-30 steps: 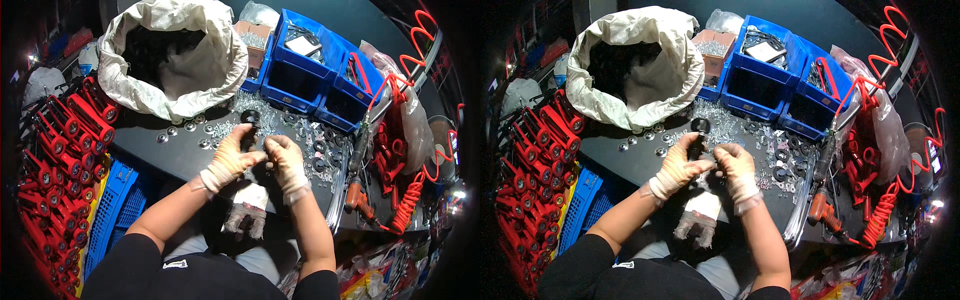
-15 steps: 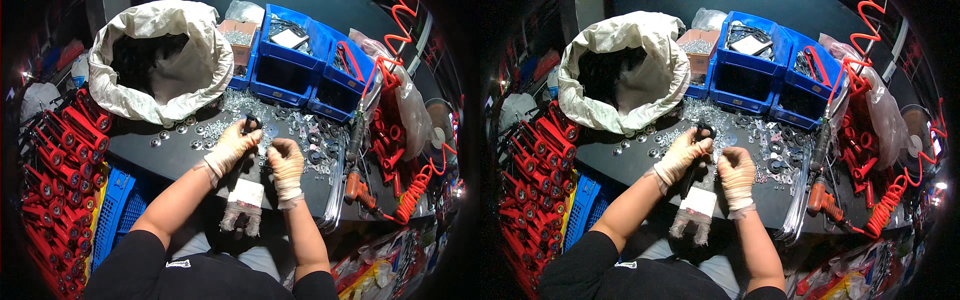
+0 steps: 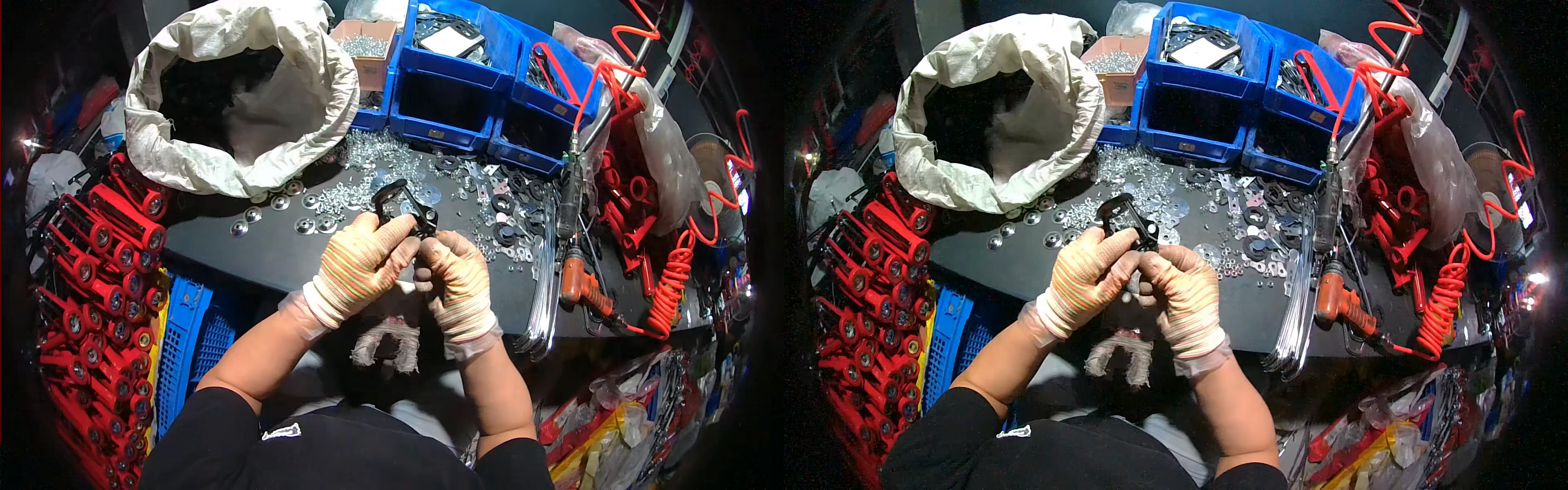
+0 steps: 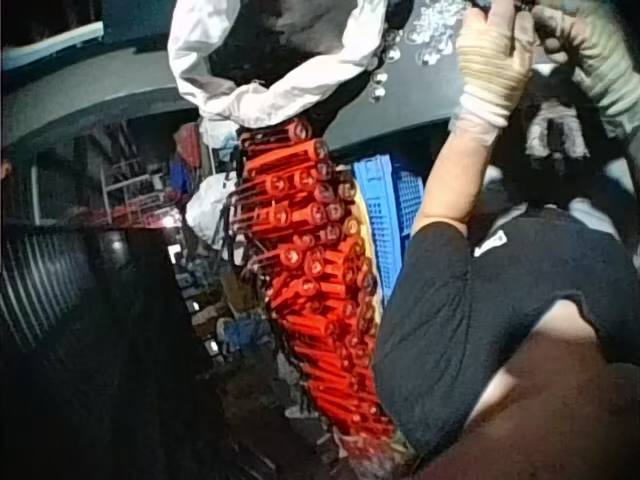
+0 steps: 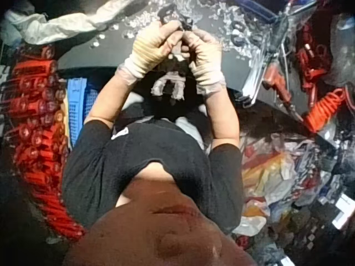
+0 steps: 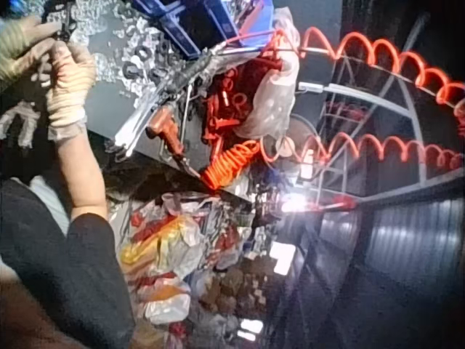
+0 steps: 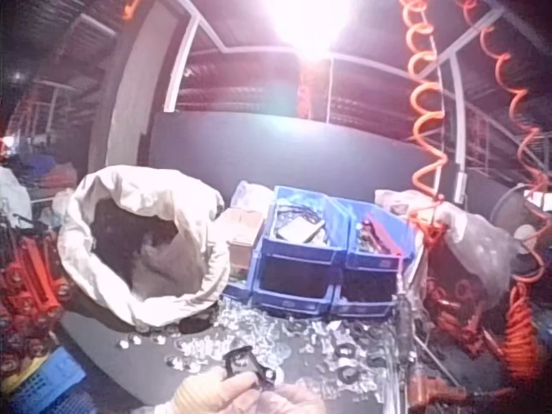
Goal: The person assembles small metal hardware components using a pneumatic riveting tool.
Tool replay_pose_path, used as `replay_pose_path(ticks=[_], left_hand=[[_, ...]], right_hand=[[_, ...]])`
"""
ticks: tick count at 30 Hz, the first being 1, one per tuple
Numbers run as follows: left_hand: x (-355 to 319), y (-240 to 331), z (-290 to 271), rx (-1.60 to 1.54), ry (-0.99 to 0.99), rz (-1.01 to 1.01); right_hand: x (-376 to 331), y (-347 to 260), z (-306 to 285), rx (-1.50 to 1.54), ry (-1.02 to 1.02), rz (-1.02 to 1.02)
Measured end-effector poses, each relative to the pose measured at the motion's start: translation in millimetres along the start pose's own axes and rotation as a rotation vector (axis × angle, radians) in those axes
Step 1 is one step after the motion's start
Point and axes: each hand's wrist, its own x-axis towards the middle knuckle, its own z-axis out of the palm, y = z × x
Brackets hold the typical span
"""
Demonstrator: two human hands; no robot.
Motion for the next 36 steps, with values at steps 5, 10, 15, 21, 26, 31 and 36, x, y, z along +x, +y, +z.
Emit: replay_pose_path(ticks=[5,10,15,21,26,31,36], left_hand=[[-8.0,-22.1,-10.3,-0.004,0.061,0.062],[-3.9,-20.5,6.7,-0.355,0.023,-0.147],[-3.5,-20.1,18.7,-0.785,0.047,-0.419],[-8.4,-13.1,10.9,-0.973,0.081,-0.462],[-10.7,-0.8,9.1,-0.936,0.157,-0.449],[-10.5,5.4,9.9,-0.885,0.167,-0.443],[-13.0,5.8,16.8,-0.921,0.11,-0.458]], right_hand=[[54.3,-51.9,-79.2,-1.144,0.075,-0.497],[104.1,-112.4,-154.7,-2.058,0.295,0.034],[114.6,-96.1,-125.4,-2.143,0.272,0.084],[93.1,-93.5,-125.7,-2.311,0.357,-0.029],[33.0,-47.8,-38.7,-0.341,0.354,-0.399],[-33.9,-12.9,45.0,-0.105,-0.048,-0.153],[-27.7,-21.3,38.2,0.124,-0.184,0.06]])
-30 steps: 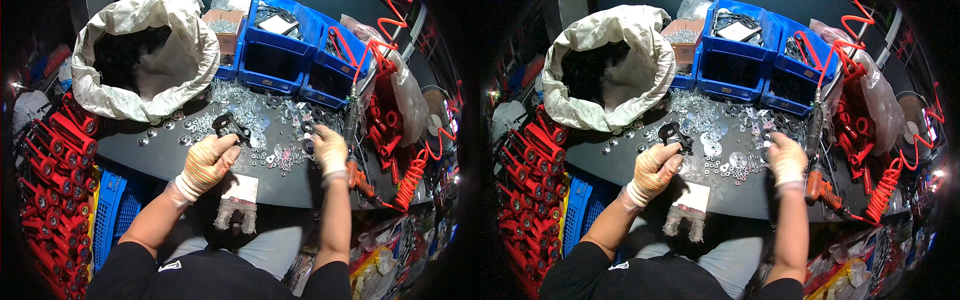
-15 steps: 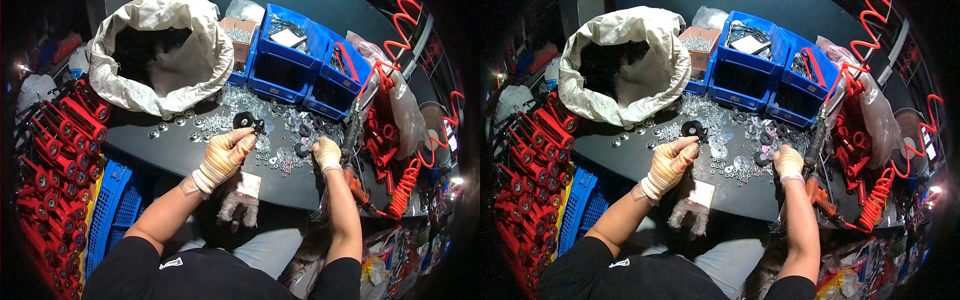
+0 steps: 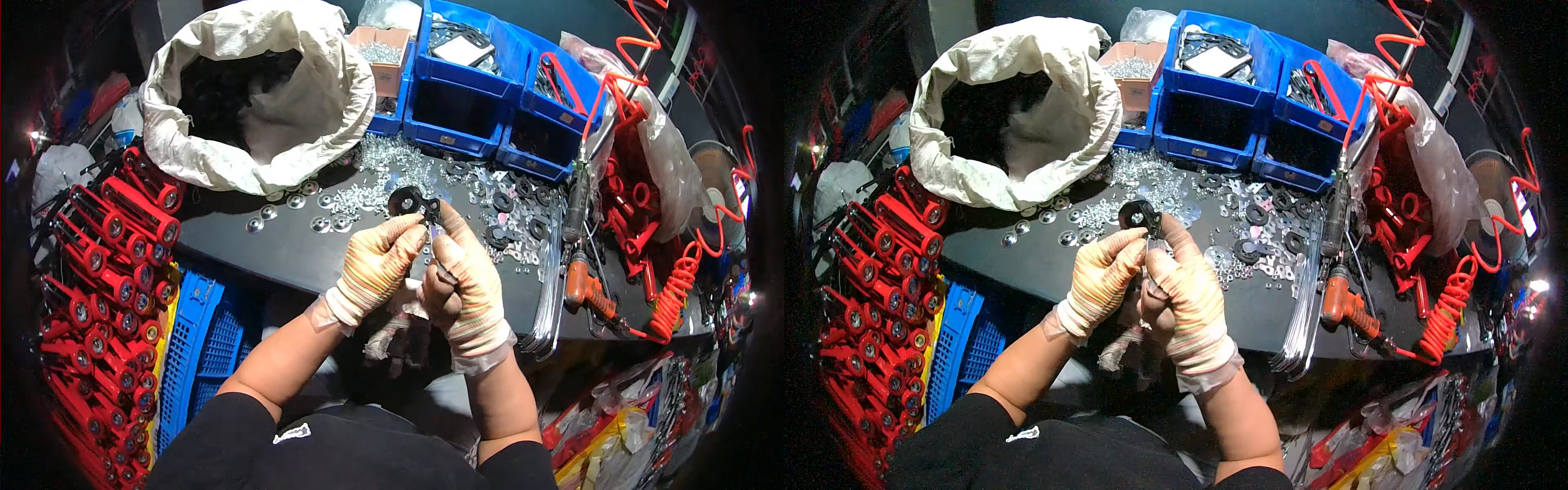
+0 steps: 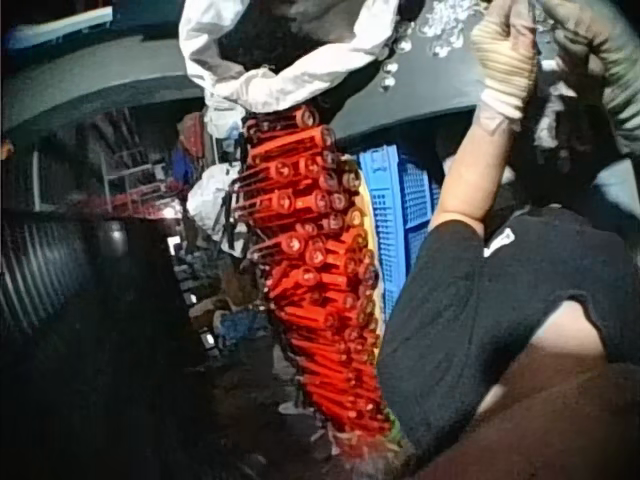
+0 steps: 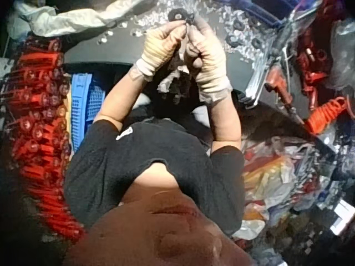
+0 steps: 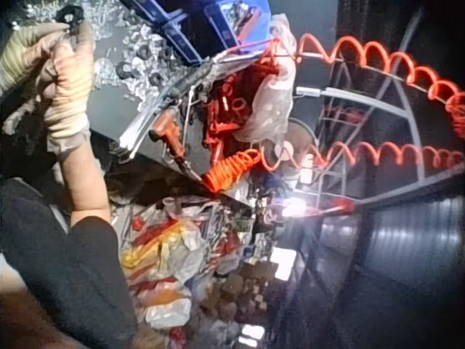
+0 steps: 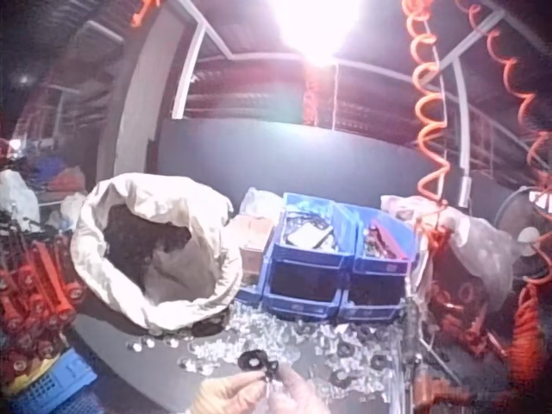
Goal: The person assembles small metal hardware components using a pneumatic riveting tool.
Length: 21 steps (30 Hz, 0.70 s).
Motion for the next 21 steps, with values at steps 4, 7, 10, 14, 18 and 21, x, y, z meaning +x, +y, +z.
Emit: replay_pose_path(ticks=[4,7,10,14,18,21], left_hand=[[0.9,0.7,-1.1,-0.023,-0.049,-0.093],[2.4,28.1,1.0,0.321,-0.267,-0.397],[5.8,3.9,-11.4,0.636,-0.332,-0.026],[33.1,-16.8,-14.0,0.679,-0.335,-0.115],[54.0,-13.9,0.8,1.181,-0.405,-0.017],[76.5,-20.0,12.3,1.256,-0.162,0.118]], right_hand=[[11.7,15.6,-7.4,-0.406,0.131,-0.231],[29.0,21.2,-29.1,-0.468,0.171,-0.334],[24.9,2.8,-41.4,-0.68,0.157,-0.162],[9.9,-40.7,-155.5,-1.635,0.341,-0.487],[-15.4,-76.8,-189.0,-2.253,0.773,-0.308],[-4.5,-83.7,-201.0,-2.274,0.819,0.109]])
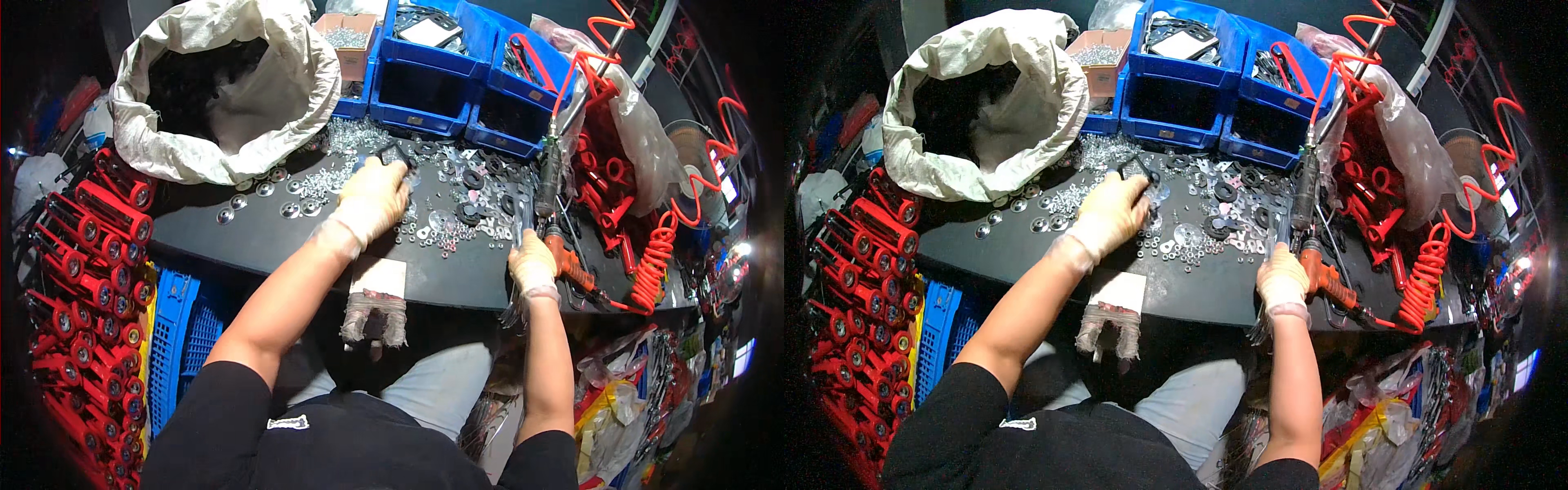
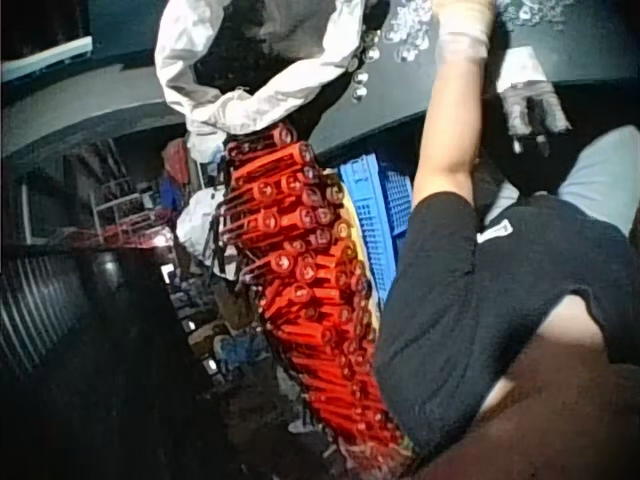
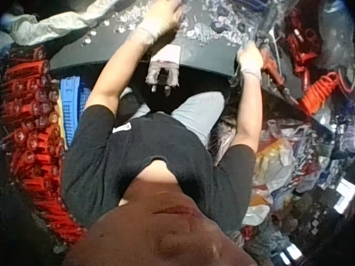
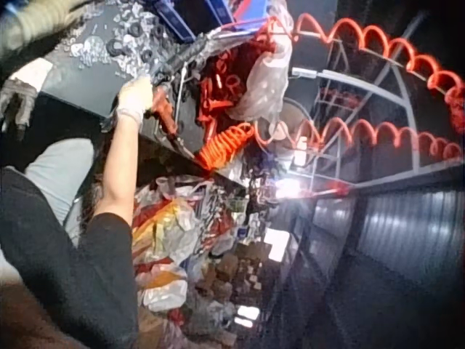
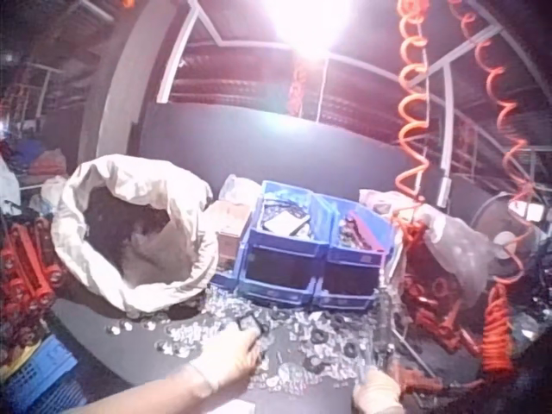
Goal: The person assembles small metal hardware components using a pneumatic riveting tool.
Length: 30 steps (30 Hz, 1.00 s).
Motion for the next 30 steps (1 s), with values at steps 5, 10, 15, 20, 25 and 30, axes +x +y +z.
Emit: replay_pose_path(ticks=[5,10,15,20,25,30], left_hand=[[19.5,-42.0,4.9,-0.274,0.186,-0.072],[-9.0,-11.9,3.2,-0.64,0.094,-0.046],[-24.6,11.5,20.7,-0.584,0.117,0.011],[-5.7,-27.5,69.4,-0.733,0.28,-0.316],[-4.9,-19.4,18.4,-1.058,0.127,-0.463],[-22.2,-40.3,-14.3,-1.63,0.311,-0.385]], right_hand=[[-5.6,-6.1,-30.7,0.091,0.011,-0.051],[-8.4,-10.4,-25.8,0.132,0.46,-0.448],[-39.0,-153.5,-33.1,0.986,-0.058,-0.314],[-38.3,-197.4,11.1,0.723,0.086,-0.244],[-18.8,-147.9,5.7,0.248,0.093,-0.238],[7.4,-128.2,-17.5,0.167,0.407,-0.525]])
